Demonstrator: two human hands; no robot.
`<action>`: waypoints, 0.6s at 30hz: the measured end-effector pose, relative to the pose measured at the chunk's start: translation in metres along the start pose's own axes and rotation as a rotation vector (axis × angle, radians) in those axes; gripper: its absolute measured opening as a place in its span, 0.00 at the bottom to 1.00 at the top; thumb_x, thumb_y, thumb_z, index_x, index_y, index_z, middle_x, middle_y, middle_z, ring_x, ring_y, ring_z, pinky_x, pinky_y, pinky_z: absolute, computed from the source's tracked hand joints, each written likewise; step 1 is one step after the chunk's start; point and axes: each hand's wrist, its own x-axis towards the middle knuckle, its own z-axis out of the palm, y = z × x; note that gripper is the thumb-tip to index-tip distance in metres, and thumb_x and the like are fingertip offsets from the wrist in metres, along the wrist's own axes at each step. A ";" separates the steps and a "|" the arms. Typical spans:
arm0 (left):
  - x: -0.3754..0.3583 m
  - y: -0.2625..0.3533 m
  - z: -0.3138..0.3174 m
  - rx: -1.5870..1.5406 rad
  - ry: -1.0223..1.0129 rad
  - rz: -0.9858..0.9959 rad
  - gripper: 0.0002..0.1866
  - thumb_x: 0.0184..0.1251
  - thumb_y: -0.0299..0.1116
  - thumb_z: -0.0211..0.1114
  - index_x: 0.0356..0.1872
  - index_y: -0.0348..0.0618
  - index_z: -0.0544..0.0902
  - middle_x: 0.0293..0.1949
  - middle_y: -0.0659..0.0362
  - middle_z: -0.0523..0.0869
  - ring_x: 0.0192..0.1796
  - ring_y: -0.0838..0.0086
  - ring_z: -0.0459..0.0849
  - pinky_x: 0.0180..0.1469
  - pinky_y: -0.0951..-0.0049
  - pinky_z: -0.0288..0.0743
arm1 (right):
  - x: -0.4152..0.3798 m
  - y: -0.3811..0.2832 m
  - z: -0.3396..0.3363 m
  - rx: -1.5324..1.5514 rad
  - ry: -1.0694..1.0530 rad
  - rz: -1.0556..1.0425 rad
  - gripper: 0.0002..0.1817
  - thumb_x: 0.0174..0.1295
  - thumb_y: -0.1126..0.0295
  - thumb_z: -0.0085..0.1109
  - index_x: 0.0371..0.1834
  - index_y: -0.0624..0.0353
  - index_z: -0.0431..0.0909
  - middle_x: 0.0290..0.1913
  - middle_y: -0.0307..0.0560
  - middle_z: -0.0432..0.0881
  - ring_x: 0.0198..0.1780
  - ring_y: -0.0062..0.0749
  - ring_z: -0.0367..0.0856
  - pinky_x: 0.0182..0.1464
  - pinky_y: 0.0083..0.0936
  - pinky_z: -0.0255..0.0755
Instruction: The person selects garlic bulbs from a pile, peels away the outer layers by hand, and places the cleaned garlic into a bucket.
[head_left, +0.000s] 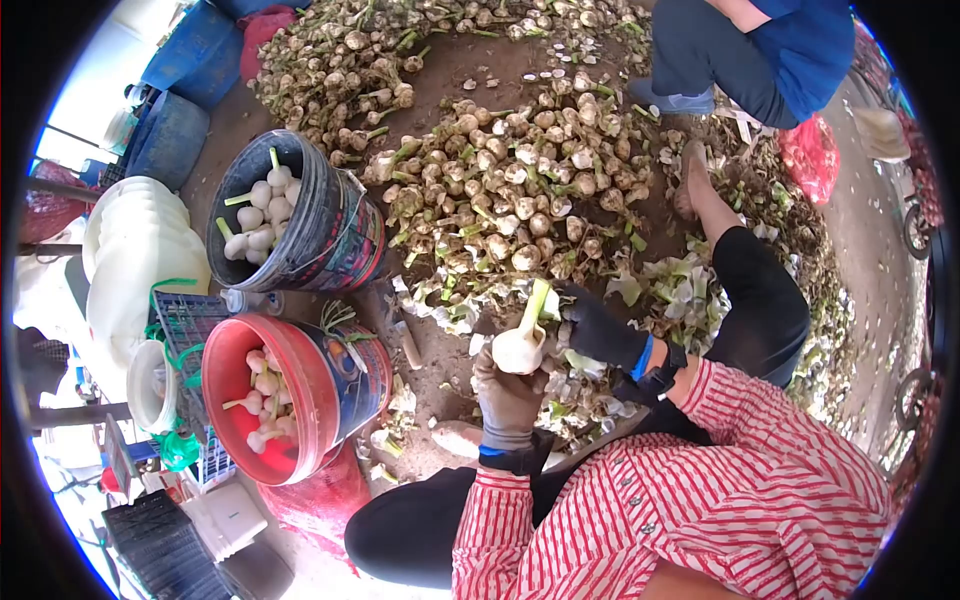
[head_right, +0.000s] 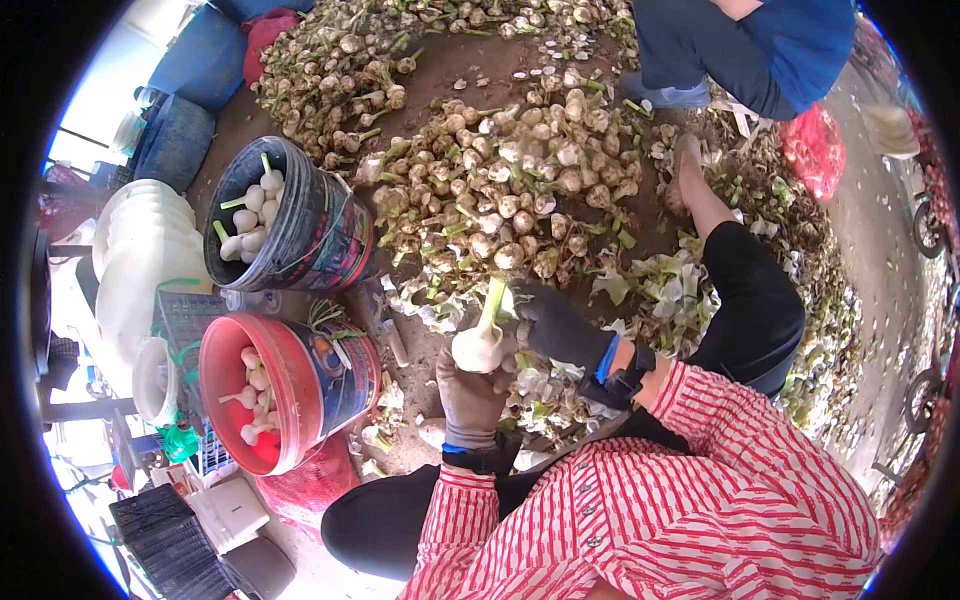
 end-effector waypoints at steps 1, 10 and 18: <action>-0.001 0.000 0.001 0.003 0.003 -0.004 0.31 0.61 0.57 0.50 0.56 0.44 0.70 0.47 0.56 0.80 0.42 0.69 0.81 0.30 0.77 0.72 | 0.005 -0.006 -0.002 -0.134 0.098 -0.158 0.09 0.52 0.78 0.54 0.37 0.66 0.77 0.43 0.51 0.79 0.40 0.38 0.78 0.46 0.26 0.71; -0.004 0.013 0.016 0.628 0.151 0.233 0.35 0.60 0.50 0.61 0.62 0.40 0.63 0.41 0.59 0.81 0.37 0.77 0.81 0.33 0.80 0.75 | 0.002 -0.003 -0.035 1.135 -0.224 0.421 0.17 0.57 0.75 0.48 0.50 0.70 0.71 0.42 0.44 0.79 0.39 0.19 0.76 0.40 0.21 0.71; 0.015 0.006 -0.005 0.828 0.075 0.299 0.33 0.58 0.45 0.65 0.58 0.38 0.64 0.42 0.58 0.78 0.42 0.74 0.79 0.45 0.72 0.75 | 0.000 -0.029 -0.035 0.428 -0.424 0.115 0.17 0.58 0.70 0.51 0.51 0.62 0.71 0.35 0.41 0.78 0.33 0.21 0.75 0.34 0.20 0.72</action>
